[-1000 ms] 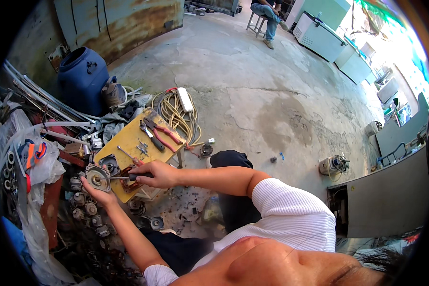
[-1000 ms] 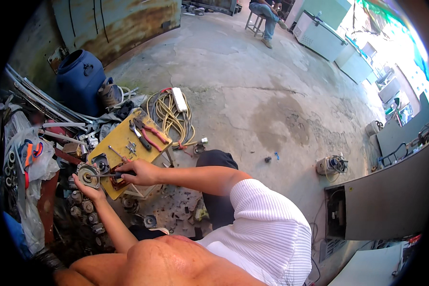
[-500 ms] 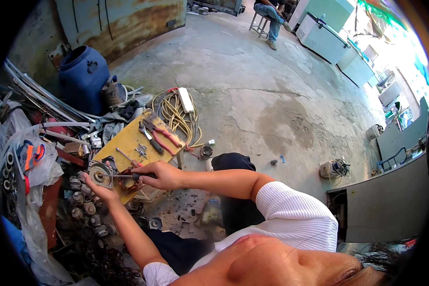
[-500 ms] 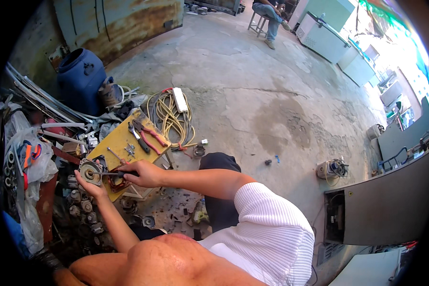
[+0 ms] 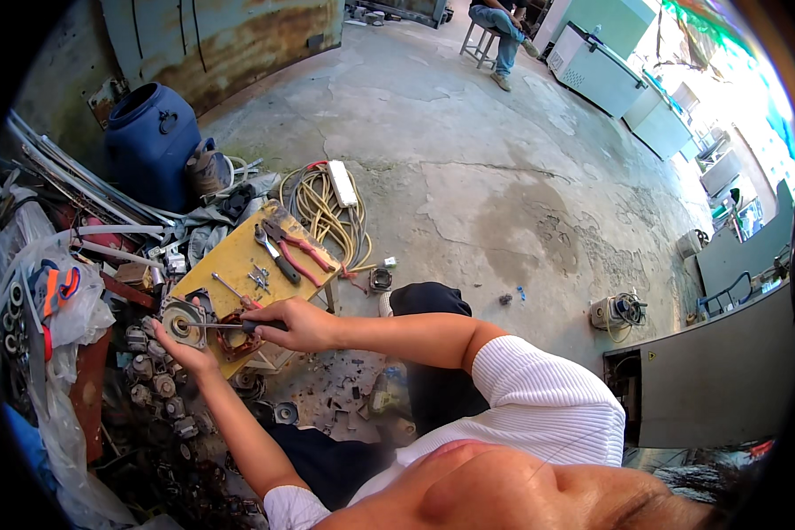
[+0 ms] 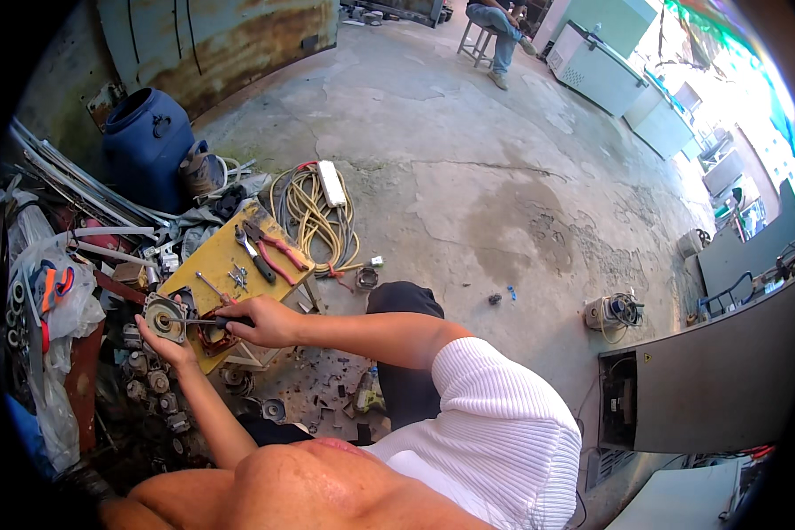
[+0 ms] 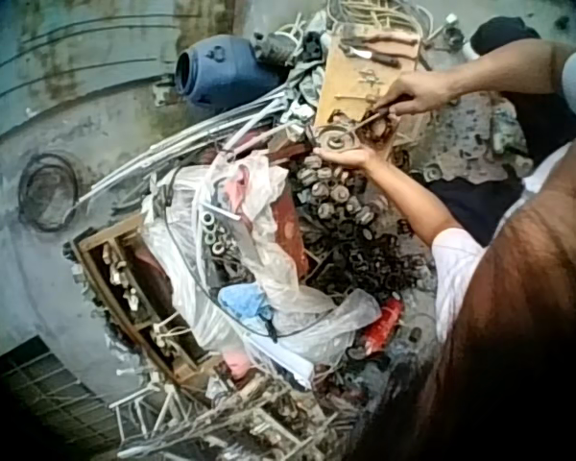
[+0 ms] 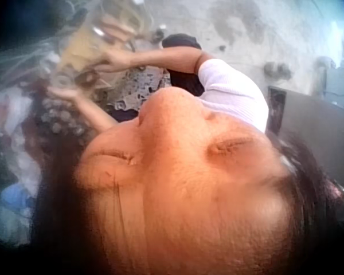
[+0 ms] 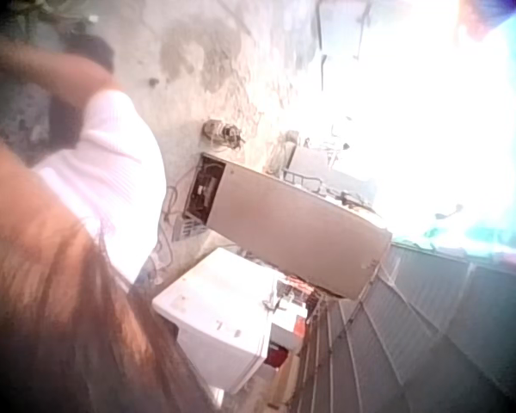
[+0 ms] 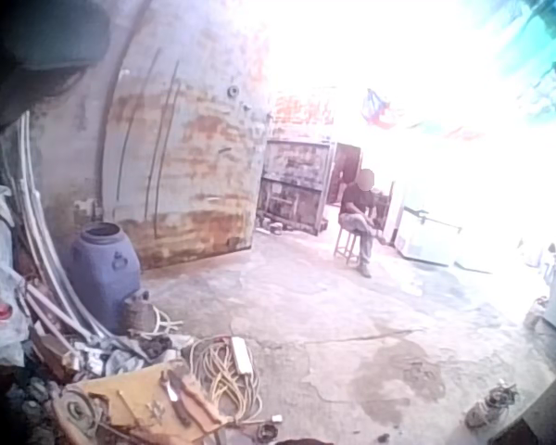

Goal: The person disassembles a small electric motor housing by removing screws with a screwdriver and then pulling the housing components apart by hand.

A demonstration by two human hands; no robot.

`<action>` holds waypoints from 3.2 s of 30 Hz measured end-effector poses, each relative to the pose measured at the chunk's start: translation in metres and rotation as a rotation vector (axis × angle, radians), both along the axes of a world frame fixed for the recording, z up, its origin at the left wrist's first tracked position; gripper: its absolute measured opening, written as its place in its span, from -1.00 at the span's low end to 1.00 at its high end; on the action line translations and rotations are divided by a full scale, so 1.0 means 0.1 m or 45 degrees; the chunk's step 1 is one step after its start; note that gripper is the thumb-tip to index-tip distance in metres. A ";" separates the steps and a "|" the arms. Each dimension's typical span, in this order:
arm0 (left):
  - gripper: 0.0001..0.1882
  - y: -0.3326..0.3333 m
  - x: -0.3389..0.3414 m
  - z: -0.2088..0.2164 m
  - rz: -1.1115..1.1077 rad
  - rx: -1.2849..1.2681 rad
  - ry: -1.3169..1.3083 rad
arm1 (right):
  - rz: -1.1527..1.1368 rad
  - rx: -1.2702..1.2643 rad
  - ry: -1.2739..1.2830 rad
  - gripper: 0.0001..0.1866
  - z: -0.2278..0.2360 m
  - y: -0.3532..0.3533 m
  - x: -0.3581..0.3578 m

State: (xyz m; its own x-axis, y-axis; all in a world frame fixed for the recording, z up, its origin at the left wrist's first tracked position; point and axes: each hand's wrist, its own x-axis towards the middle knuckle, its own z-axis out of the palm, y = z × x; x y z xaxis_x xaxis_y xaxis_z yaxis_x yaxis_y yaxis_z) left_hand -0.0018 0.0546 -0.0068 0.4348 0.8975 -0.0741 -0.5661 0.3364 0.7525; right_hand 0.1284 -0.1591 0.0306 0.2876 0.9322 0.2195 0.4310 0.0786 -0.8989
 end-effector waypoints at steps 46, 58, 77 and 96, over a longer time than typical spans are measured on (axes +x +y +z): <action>-0.45 -0.05 -0.30 0.08 -0.244 0.191 -0.124 | 0.272 -0.429 0.791 -0.55 0.16 0.02 -0.06; -0.36 -0.18 -0.28 0.18 -0.035 -0.044 -0.098 | 0.131 -0.108 0.058 -0.56 -0.13 0.02 -0.28; -0.17 -0.12 -0.38 0.33 -0.319 0.025 -0.417 | 0.403 -0.527 1.203 -0.48 0.29 -0.05 -0.06; -0.24 -0.19 -0.36 0.39 -0.397 0.190 -0.417 | 0.522 -0.593 1.767 -0.59 0.23 -0.02 -0.03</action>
State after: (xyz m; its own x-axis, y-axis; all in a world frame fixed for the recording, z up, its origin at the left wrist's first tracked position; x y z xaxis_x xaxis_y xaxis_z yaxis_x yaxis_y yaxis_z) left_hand -0.0382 0.0355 0.0321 0.6643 0.7108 0.2314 -0.6707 0.4300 0.6044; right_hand 0.1254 -0.1607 0.0539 -0.2754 0.9043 -0.3262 -0.7307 -0.4174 -0.5402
